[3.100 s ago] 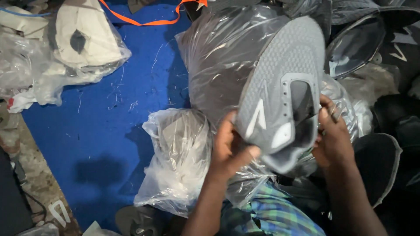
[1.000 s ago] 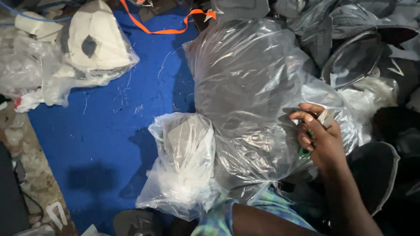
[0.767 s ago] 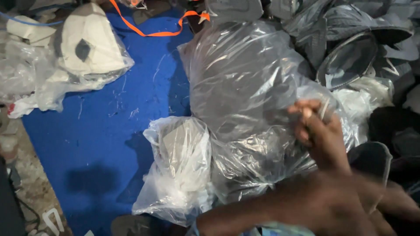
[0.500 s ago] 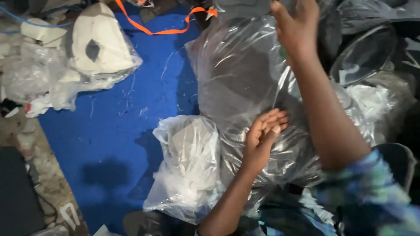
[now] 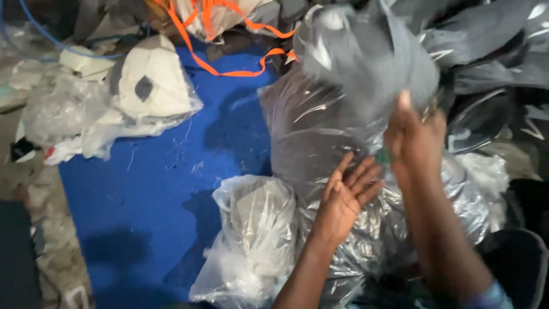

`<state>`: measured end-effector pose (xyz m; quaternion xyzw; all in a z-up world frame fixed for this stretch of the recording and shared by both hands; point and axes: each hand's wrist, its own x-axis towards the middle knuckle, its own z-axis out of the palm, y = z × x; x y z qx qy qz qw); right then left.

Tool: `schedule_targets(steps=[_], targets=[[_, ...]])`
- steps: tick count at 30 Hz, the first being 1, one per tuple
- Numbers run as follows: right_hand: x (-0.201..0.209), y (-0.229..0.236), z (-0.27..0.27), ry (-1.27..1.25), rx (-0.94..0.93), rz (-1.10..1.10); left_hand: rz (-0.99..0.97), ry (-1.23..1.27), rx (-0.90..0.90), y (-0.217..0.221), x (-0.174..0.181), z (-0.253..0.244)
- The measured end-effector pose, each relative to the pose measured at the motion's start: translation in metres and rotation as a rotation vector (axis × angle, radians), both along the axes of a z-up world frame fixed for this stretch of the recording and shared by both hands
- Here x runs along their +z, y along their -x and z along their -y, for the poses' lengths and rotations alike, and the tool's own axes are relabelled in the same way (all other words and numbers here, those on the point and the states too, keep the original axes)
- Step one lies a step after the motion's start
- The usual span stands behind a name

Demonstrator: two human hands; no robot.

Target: The person uses a small blade to trim loose threads and excess material from the interior and exterior of grey athletic shoes. They handle multiple shoes, turning them over to access different areas, and place the finished shoes into a plastic bag.

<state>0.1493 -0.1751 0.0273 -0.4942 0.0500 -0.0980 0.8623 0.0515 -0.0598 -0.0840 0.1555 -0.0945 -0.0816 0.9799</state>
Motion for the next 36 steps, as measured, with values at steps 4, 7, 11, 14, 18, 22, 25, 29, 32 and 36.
schedule_targets(steps=[4, 7, 11, 14, 18, 22, 25, 29, 32, 36], targets=[[-0.024, 0.094, 0.021, 0.072, -0.024, -0.074, 0.156, -0.062, 0.122, -0.024, 0.007, 0.010], [-0.039, 0.120, 0.031, 0.137, -0.070, -0.326, 0.037, -0.297, 0.208, -0.021, 0.025, 0.009], [-0.061, 0.155, 0.036, 0.146, 0.087, -0.369, -0.197, -0.828, 0.523, 0.034, 0.026, -0.016], [-0.072, 0.170, 0.050, 0.313, 0.437, -0.057, -0.253, -1.088, 0.678, 0.076, 0.004, -0.062], [-0.050, 0.147, 0.077, 0.928, 0.692, -0.277, -0.306, -1.185, 0.732, 0.104, -0.014, -0.090], [0.021, 0.140, 0.084, 1.081, 0.520, -0.079, -0.317, -1.040, 0.640, 0.113, -0.024, -0.083], [0.047, 0.129, 0.066, 1.206, 0.274, 0.378, -0.277, -1.074, 0.632, 0.111, -0.025, -0.074], [0.023, 0.090, 0.035, 1.597, 0.104, 0.629, -0.336, -1.097, 0.672, 0.120, -0.036, -0.077], [-0.001, 0.078, 0.032, 1.766, 0.106, 0.693, -0.312, -1.103, 0.680, 0.118, -0.017, -0.078], [-0.015, 0.081, 0.051, 1.711, 0.210, 0.701, -0.231, -1.038, 0.675, 0.120, -0.021, -0.084]])
